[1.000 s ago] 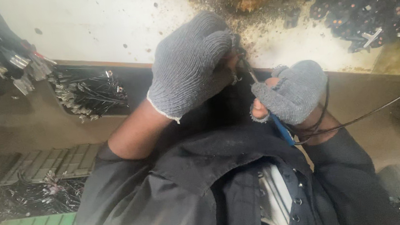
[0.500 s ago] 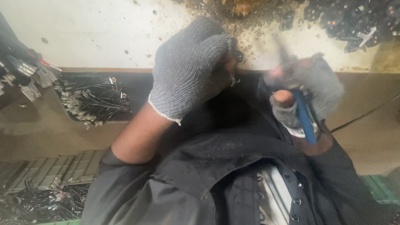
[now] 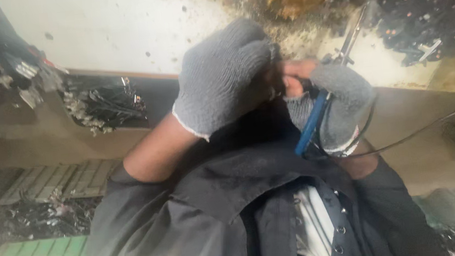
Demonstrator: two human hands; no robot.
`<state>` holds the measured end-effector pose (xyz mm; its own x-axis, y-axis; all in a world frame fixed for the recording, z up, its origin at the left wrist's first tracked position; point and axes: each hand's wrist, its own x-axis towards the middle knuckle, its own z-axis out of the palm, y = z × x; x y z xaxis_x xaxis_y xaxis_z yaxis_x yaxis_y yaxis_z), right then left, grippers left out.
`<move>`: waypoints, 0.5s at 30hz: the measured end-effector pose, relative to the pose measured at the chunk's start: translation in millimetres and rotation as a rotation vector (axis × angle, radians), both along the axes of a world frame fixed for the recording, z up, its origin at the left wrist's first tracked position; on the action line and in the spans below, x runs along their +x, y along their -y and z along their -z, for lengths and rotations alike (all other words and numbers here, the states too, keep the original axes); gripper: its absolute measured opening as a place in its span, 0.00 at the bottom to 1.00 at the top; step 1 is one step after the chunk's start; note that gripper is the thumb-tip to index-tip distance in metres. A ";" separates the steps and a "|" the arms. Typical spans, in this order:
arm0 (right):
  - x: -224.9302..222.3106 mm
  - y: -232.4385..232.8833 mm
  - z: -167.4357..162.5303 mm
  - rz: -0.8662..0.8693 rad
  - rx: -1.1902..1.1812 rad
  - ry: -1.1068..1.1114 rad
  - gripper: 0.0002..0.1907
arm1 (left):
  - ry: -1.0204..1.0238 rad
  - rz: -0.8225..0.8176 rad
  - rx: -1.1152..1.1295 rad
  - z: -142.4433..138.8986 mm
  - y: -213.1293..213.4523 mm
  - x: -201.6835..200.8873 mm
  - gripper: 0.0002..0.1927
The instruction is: The person solders wires onto small electronic components at a workbench, holding a component in one hand and a soldering iron in the other, feeding solder to the joint, then setting the finished piece aside and picking up the next component to repeat the process.
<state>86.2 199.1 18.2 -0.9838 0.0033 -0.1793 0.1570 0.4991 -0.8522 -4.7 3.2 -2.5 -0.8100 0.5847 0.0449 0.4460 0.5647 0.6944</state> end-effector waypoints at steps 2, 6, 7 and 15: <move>-0.2 1.9 -0.6 0.002 -0.003 0.000 0.05 | -0.035 0.014 0.004 -0.3 0.7 0.1 0.15; -6.7 5.4 -11.1 0.045 0.031 -0.051 0.04 | -0.017 -0.006 0.045 -2.9 0.1 -1.1 0.07; -11.5 5.4 -14.8 0.081 0.057 -0.050 0.03 | -0.016 -0.012 0.052 -3.7 0.0 -0.8 0.07; -27.9 5.9 -34.1 0.063 0.006 -0.020 0.09 | -0.010 -0.009 0.078 11.2 6.9 8.0 0.12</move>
<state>58.3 193.2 52.3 -0.9849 0.0659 -0.1598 0.1714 0.4941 -0.8523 3.4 -3.7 -13.7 -0.8147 0.5715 0.0982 0.4483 0.5134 0.7317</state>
